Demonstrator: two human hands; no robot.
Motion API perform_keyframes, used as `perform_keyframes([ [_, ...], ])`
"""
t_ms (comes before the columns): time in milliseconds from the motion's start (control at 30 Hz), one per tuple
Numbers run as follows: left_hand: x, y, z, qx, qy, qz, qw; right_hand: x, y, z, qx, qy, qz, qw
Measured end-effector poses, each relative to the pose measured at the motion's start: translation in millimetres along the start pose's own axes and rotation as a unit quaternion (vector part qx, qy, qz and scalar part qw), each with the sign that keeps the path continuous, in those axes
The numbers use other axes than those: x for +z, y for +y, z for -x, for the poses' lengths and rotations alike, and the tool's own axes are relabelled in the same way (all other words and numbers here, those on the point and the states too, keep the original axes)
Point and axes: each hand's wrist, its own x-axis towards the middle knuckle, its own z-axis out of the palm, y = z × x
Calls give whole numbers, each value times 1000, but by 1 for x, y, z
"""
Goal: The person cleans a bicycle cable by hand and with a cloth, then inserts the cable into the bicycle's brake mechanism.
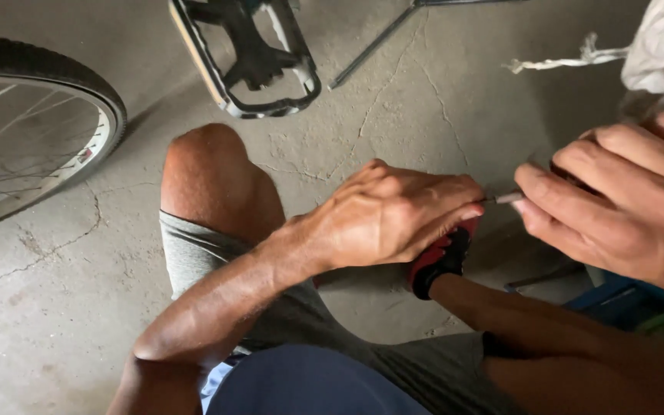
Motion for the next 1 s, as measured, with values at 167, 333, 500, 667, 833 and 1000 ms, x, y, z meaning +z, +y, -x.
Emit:
perform_keyframes([
  [167,16,-2,7,3,-12,0,1000,-1,-7,-9,-26,58,-85,994],
  [333,12,4,11,-12,-7,9,1000,-2,-7,-7,-44,71,-112,990],
  [500,13,9,12,-17,7,50,999,-2,-9,-5,-59,92,-101,989],
  [667,15,27,7,-83,19,207,975,-4,-13,0,-73,102,-56,991],
  [833,26,40,8,-187,22,338,922,0,-16,-4,-135,168,-29,976],
  [1000,29,41,10,-202,47,334,920,-3,-17,-12,-122,165,-7,979],
])
